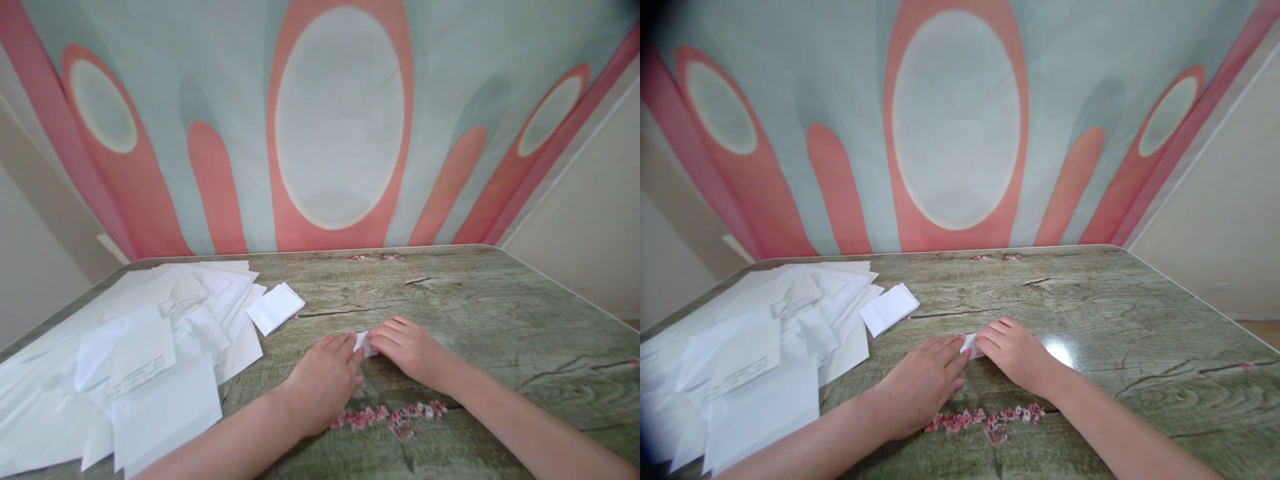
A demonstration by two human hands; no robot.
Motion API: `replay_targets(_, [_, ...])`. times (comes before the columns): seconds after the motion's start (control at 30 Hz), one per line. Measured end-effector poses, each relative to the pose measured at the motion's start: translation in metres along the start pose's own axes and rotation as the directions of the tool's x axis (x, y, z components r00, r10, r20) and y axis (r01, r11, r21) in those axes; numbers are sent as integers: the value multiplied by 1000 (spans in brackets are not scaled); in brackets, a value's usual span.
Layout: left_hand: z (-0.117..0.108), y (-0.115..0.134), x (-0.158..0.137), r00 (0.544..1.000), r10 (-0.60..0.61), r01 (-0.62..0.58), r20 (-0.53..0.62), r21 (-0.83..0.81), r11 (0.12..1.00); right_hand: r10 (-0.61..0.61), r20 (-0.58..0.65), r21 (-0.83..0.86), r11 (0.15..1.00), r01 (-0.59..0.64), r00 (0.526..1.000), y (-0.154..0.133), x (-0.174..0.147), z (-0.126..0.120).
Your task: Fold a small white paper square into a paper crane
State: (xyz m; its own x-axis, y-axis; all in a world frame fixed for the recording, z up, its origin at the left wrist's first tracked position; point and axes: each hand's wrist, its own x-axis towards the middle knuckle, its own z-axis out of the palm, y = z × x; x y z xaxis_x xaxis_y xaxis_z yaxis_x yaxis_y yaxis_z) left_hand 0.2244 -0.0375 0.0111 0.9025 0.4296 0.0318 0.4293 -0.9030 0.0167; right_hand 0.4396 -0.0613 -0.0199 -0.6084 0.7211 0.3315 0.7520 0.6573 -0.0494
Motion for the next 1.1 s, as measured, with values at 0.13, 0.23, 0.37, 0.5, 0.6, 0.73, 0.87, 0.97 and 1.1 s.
replay_targets(0.13, [-6, 0, -3, 1000, -1, 1, 3, -25, 1000, 112, -44, 152, 983, -104, 993, -1, 5, 9])
replay_targets(0.23, [-6, 3, -5, 1000, -14, 14, 10, -28, 999, 154, -25, 207, 967, -146, 988, -5, 7, 9])
replay_targets(0.37, [-1, 4, -10, 1000, 3, -3, 9, -20, 1000, 184, -24, 241, 955, -173, 983, -10, 7, 8])
replay_targets(0.5, [4, 2, -17, 1000, 18, -18, 0, -25, 1000, 210, -28, 272, 942, -195, 977, -13, 7, 9])
replay_targets(0.6, [4, 1, -20, 1000, 8, -8, -2, -38, 999, 211, -13, 308, 931, -196, 977, -15, 7, 5])
replay_targets(0.73, [1, 0, -20, 1000, 26, -26, 3, -65, 998, 152, 18, 372, 916, -148, 988, -13, 3, -4])
replay_targets(0.87, [0, -2, -19, 999, 42, -43, -23, -59, 997, 49, 4, 332, 942, -47, 999, -8, -1, -6])
replay_targets(0.97, [2, -5, -20, 997, 70, -72, -44, -43, 996, 34, -5, 291, 956, -31, 999, -8, 0, -4])
replay_targets(1.1, [1, -3, -20, 996, 80, -81, -31, -27, 996, 159, 5, 333, 931, -152, 987, -13, 4, -2])
